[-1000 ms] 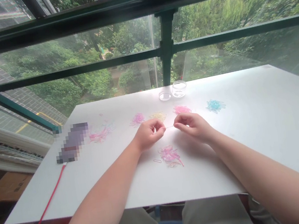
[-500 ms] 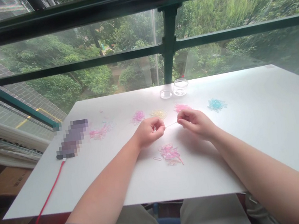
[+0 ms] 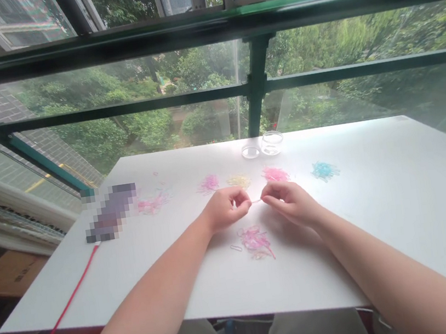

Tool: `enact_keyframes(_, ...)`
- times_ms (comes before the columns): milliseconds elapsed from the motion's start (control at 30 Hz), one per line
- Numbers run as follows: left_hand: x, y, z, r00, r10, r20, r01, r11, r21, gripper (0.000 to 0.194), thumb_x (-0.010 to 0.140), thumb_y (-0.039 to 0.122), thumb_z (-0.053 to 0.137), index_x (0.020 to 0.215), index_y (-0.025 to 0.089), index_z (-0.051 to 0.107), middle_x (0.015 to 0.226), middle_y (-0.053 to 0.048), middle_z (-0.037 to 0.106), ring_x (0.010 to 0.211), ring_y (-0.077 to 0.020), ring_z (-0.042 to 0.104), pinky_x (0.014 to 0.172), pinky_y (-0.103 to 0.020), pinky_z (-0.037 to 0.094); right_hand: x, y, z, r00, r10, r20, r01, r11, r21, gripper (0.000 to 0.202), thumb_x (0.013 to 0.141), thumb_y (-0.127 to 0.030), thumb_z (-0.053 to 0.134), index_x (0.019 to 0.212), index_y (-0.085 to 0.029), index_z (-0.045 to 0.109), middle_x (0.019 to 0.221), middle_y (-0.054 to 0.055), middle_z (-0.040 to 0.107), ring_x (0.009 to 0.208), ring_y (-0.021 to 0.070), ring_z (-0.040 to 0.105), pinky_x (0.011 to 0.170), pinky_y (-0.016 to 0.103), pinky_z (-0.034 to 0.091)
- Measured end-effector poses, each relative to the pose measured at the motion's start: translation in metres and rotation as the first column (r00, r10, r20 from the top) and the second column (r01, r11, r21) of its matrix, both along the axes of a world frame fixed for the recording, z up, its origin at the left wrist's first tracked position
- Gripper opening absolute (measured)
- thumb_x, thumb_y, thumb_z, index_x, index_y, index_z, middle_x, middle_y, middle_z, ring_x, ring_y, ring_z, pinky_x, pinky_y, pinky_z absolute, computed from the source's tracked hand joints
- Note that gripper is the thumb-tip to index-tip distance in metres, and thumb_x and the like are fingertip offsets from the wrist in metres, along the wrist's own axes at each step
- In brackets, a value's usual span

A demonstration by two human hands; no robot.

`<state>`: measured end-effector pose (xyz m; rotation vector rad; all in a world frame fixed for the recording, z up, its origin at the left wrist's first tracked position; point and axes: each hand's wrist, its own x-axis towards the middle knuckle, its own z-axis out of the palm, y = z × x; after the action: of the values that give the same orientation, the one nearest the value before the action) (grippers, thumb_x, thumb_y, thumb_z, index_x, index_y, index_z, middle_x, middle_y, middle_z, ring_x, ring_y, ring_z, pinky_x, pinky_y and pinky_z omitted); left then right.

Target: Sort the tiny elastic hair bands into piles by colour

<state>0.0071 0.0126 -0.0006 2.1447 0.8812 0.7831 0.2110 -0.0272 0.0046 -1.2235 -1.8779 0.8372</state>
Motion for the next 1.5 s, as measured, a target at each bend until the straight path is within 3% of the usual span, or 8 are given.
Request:
enact_keyframes(433,0.002,-0.002,0.002,1.000,-0.016,0.019,0.016,1.000,-0.003,0.012,0.076,0.023,0.055,0.069,0.015,0.060,0.065,0.000,0.061,0.060,-0.0086,0.051,0.058,-0.021,0.040,-0.001,-0.003,0.002,0.996,0.083,-0.026,-0.083,0.996,-0.023,0.010,0.081,-0.027,0.056,0.080,-0.017,0.059,0.066,0.001,0.055,0.058,0.0119,0.047,0.054,0.026,0.039)
enact_keyframes(800,0.001,-0.004,0.002,0.999,-0.031,0.004,0.031,0.999,-0.019,0.009,0.074,0.019,0.054,0.069,0.015,0.059,0.065,0.001,0.059,0.061,-0.0088,0.051,0.059,-0.022,0.038,-0.002,-0.003,0.000,0.998,0.054,0.030,-0.055,0.998,0.024,0.010,0.081,-0.022,0.052,0.072,-0.019,0.057,0.065,0.000,0.053,0.058,0.0119,0.045,0.055,0.026,0.037)
enact_keyframes(1133,-0.001,-0.003,0.005,0.990,0.052,0.134,-0.058,0.998,0.039,0.009,0.074,0.019,0.052,0.066,0.015,0.054,0.062,0.001,0.054,0.060,-0.0095,0.047,0.060,-0.022,0.040,0.002,-0.001,0.004,0.994,-0.102,-0.031,0.105,0.983,0.148,0.011,0.080,-0.024,0.054,0.070,-0.020,0.056,0.061,0.000,0.050,0.057,0.0128,0.043,0.055,0.026,0.037)
enact_keyframes(1367,0.001,-0.006,0.000,0.999,-0.037,0.032,0.038,0.999,-0.024,0.008,0.074,0.019,0.053,0.068,0.015,0.057,0.065,0.000,0.059,0.062,-0.0094,0.050,0.062,-0.022,0.041,-0.009,-0.002,-0.003,1.000,-0.023,-0.021,0.026,0.992,0.126,0.011,0.078,-0.024,0.058,0.070,-0.019,0.062,0.063,0.002,0.054,0.058,0.0129,0.046,0.055,0.027,0.039)
enact_keyframes(1500,0.001,-0.006,0.001,0.999,-0.050,0.006,0.050,0.998,-0.036,0.009,0.075,0.019,0.053,0.068,0.015,0.058,0.066,0.000,0.060,0.062,-0.0095,0.051,0.061,-0.022,0.042,-0.010,-0.002,-0.004,0.998,-0.056,-0.039,0.061,0.988,0.142,0.009,0.077,-0.023,0.060,0.069,-0.019,0.062,0.062,0.000,0.051,0.057,0.0123,0.046,0.055,0.026,0.039)
